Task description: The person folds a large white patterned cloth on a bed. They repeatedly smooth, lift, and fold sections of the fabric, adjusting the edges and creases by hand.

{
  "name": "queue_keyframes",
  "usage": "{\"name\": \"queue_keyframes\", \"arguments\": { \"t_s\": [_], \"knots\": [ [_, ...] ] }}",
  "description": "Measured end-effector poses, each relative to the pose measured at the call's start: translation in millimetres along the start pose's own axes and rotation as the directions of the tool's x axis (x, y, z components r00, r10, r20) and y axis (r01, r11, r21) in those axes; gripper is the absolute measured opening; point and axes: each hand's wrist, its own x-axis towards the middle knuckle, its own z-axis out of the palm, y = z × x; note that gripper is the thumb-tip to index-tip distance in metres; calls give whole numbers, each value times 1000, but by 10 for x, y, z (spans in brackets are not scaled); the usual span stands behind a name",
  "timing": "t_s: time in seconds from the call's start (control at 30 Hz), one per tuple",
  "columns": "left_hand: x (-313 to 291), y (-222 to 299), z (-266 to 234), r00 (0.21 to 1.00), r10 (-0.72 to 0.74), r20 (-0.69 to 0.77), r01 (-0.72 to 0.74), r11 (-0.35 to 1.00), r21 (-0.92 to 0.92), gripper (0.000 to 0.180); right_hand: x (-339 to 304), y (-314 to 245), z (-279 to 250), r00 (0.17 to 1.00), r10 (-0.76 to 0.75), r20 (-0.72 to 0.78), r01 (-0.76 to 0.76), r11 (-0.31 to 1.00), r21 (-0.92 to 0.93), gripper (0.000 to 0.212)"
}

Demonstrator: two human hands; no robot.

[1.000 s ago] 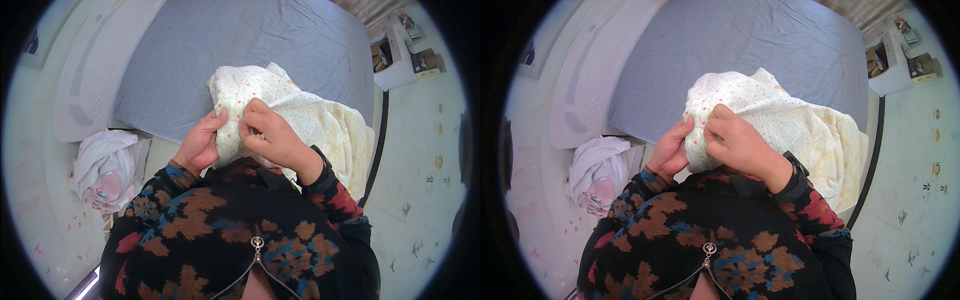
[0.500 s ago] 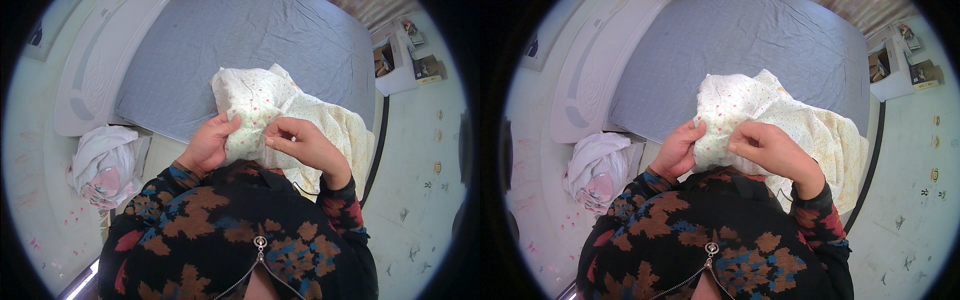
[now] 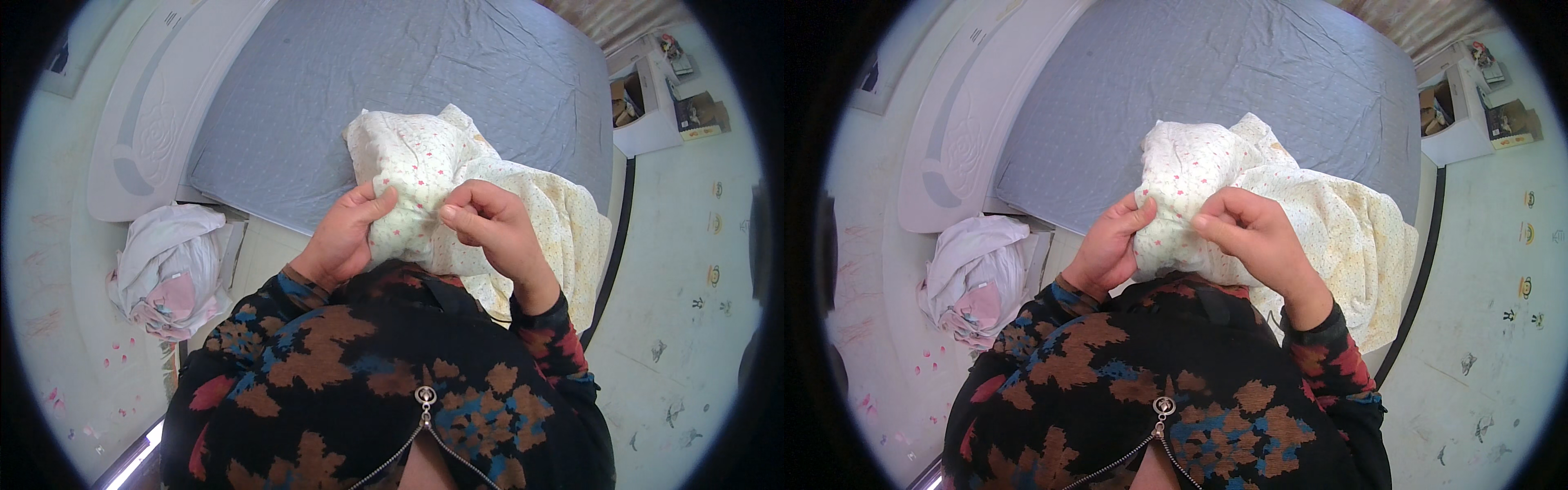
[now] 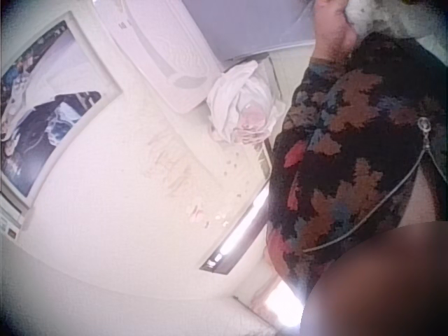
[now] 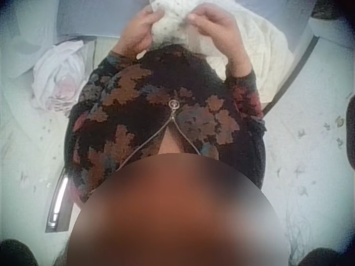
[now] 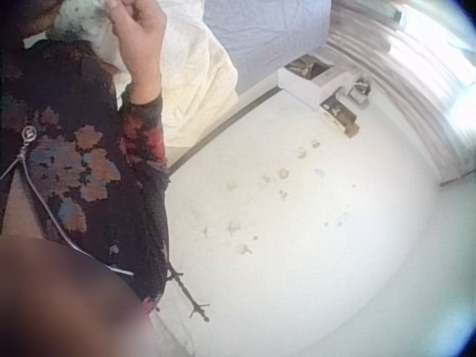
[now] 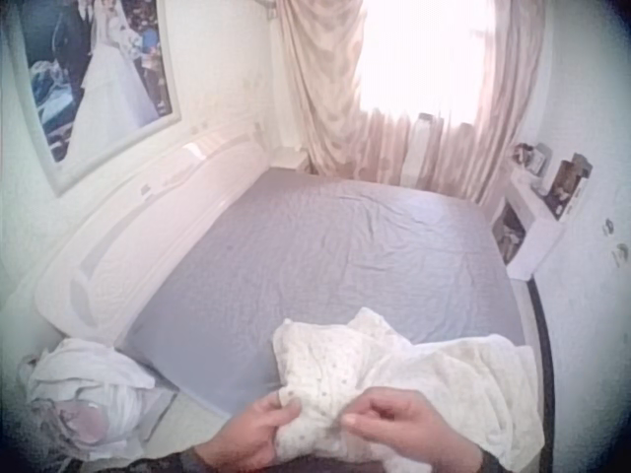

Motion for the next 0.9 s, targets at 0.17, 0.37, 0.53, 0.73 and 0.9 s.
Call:
{"name": "queue_keyframes", "arguments": {
  "t_s": [0.17,0.37,0.53,0.73,0.9],
  "knots": [
    [-1,-5,10,999,27,-16,-27,1000,6,38,-105,-53,-80,993,16,118,-21,999,40,11],
    [0,1,6,999,42,-3,-42,999,26,37,-107,-30,-74,965,-194,177,127,935,331,13],
    [7,-13,-12,999,41,-19,-41,999,25,37,-309,-242,-290,884,140,446,-339,849,404,17],
    [28,4,-24,997,63,-34,-62,998,31,39,-345,-105,-293,941,-281,189,206,918,339,13],
    [13,5,-13,998,62,-15,-62,997,40,39,-508,-176,-487,943,46,328,-171,915,365,13]
  ]
}}
